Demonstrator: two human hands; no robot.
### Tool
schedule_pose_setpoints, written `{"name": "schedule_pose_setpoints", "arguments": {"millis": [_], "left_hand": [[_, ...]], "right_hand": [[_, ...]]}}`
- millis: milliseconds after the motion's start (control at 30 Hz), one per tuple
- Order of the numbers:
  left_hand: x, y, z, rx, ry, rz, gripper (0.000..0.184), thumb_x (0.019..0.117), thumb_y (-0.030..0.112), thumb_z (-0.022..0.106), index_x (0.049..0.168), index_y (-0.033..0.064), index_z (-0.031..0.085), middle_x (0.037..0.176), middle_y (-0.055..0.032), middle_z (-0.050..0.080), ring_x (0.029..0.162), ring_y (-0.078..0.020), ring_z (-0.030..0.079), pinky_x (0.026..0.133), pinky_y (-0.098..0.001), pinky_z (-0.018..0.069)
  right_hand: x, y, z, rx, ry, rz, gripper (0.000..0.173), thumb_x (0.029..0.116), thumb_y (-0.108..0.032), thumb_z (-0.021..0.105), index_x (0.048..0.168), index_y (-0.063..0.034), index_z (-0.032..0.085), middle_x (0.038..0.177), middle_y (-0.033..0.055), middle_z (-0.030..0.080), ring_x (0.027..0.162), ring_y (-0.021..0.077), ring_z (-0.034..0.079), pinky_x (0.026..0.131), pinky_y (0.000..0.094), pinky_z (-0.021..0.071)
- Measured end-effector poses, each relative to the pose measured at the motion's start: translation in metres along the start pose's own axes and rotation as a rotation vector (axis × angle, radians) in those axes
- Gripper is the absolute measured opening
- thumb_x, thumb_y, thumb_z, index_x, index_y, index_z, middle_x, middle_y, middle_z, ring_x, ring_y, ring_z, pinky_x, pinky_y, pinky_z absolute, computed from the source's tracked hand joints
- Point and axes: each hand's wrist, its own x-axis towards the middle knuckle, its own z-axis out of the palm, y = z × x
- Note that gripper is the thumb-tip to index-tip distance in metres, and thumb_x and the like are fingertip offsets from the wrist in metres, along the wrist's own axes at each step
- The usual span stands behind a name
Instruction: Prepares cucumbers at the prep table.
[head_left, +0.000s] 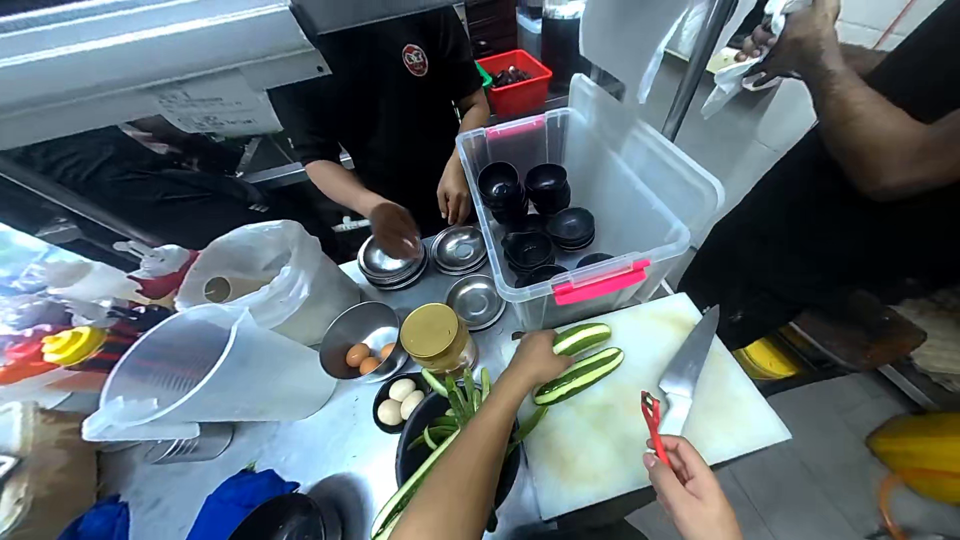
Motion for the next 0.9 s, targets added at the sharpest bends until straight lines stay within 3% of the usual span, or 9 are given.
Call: {"name": "schedule_pose_setpoints", "arguments": {"millis": [133, 233, 300, 367, 433, 500, 600, 733, 900], "left_hand": [[-0.013, -0.006, -0.002, -0.008, 0.056, 0.024, 0.055, 0.0949, 0.042, 0.070, 0.138, 0.0073, 0.063, 0.136, -0.0169, 0.060, 0.132, -0.0344, 0.052, 0.112, -0.0544, 0.0425], [-0.096, -0.025, -0.038, 0.068, 0.143, -0.085, 0.035, 0.1013, 0.034, 0.062, 0.125, 0.0092, 0.070, 0.127, -0.0132, 0.067, 0.123, -0.0314, 0.061, 0.107, -0.0545, 0.0481], [-0.156, -0.061, -0.052, 0.191, 0.099, -0.258, 0.037, 0.0969, 0.039, 0.064, 0.120, 0.0115, 0.072, 0.120, -0.0132, 0.069, 0.119, -0.0334, 0.063, 0.104, -0.0574, 0.0488], [-0.200, -0.094, -0.046, 0.229, -0.015, -0.443, 0.055, 0.0887, 0.046, 0.071, 0.132, 0.0127, 0.066, 0.131, -0.0183, 0.064, 0.127, -0.0410, 0.057, 0.106, -0.0625, 0.0454], [-0.221, -0.114, -0.030, 0.223, -0.089, -0.537, 0.071, 0.0835, 0.043, 0.077, 0.145, 0.0152, 0.055, 0.139, -0.0186, 0.060, 0.132, -0.0422, 0.053, 0.108, -0.0624, 0.0440], [-0.227, -0.124, -0.015, 0.257, -0.050, -0.522, 0.076, 0.0829, 0.039, 0.077, 0.150, 0.0175, 0.050, 0.137, -0.0144, 0.063, 0.131, -0.0372, 0.056, 0.109, -0.0569, 0.0450], [-0.241, -0.124, -0.016, 0.283, 0.020, -0.487, 0.071, 0.0872, 0.033, 0.075, 0.151, 0.0154, 0.049, 0.133, -0.0154, 0.065, 0.128, -0.0373, 0.058, 0.107, -0.0561, 0.0470], [-0.284, -0.104, -0.053, 0.338, 0.119, -0.437, 0.066, 0.0857, 0.027, 0.079, 0.145, 0.0061, 0.056, 0.122, -0.0260, 0.068, 0.118, -0.0497, 0.061, 0.096, -0.0668, 0.0496], [-0.302, -0.084, -0.098, 0.277, 0.171, -0.308, 0.068, 0.0880, 0.033, 0.078, 0.146, 0.0058, 0.055, 0.124, -0.0227, 0.068, 0.119, -0.0461, 0.062, 0.100, -0.0644, 0.0485]], "right_hand": [[-0.009, 0.001, -0.011, 0.010, 0.066, -0.013, 0.023, 0.0970, -0.007, 0.058, 0.119, 0.0009, 0.056, 0.071, 0.0005, 0.059, 0.051, 0.0090, 0.051, 0.045, 0.0271, 0.0455], [-0.015, 0.006, -0.017, 0.028, 0.091, -0.008, 0.021, 0.0983, -0.005, 0.056, 0.119, 0.0019, 0.054, 0.072, -0.0007, 0.059, 0.051, 0.0065, 0.053, 0.046, 0.0243, 0.0475], [-0.017, 0.011, -0.016, 0.040, 0.096, 0.002, 0.021, 0.0988, -0.005, 0.056, 0.118, 0.0016, 0.054, 0.072, -0.0008, 0.060, 0.052, 0.0068, 0.054, 0.047, 0.0244, 0.0481], [-0.015, 0.013, -0.011, 0.039, 0.089, 0.037, 0.022, 0.0987, -0.006, 0.056, 0.119, 0.0015, 0.054, 0.072, -0.0004, 0.059, 0.052, 0.0076, 0.054, 0.047, 0.0254, 0.0485], [-0.007, 0.013, -0.002, 0.029, 0.057, 0.049, 0.022, 0.0983, -0.007, 0.056, 0.119, 0.0008, 0.054, 0.071, -0.0002, 0.058, 0.051, 0.0081, 0.053, 0.046, 0.0258, 0.0472], [0.002, 0.004, 0.009, 0.002, 0.006, 0.041, 0.023, 0.0979, -0.008, 0.057, 0.119, 0.0005, 0.056, 0.072, 0.0012, 0.058, 0.051, 0.0092, 0.053, 0.046, 0.0269, 0.0466], [0.010, -0.015, 0.021, -0.034, -0.045, -0.008, 0.025, 0.0969, -0.011, 0.061, 0.120, -0.0016, 0.058, 0.076, 0.0016, 0.061, 0.055, 0.0100, 0.053, 0.047, 0.0273, 0.0460], [0.014, -0.033, 0.018, -0.036, -0.035, -0.095, 0.024, 0.0964, -0.009, 0.061, 0.119, -0.0021, 0.058, 0.076, -0.0002, 0.062, 0.054, 0.0079, 0.053, 0.047, 0.0245, 0.0450], [0.010, -0.021, 0.003, -0.012, -0.013, -0.127, 0.023, 0.0974, -0.006, 0.059, 0.119, 0.0007, 0.056, 0.074, -0.0014, 0.061, 0.053, 0.0053, 0.052, 0.047, 0.0237, 0.0456]]}}
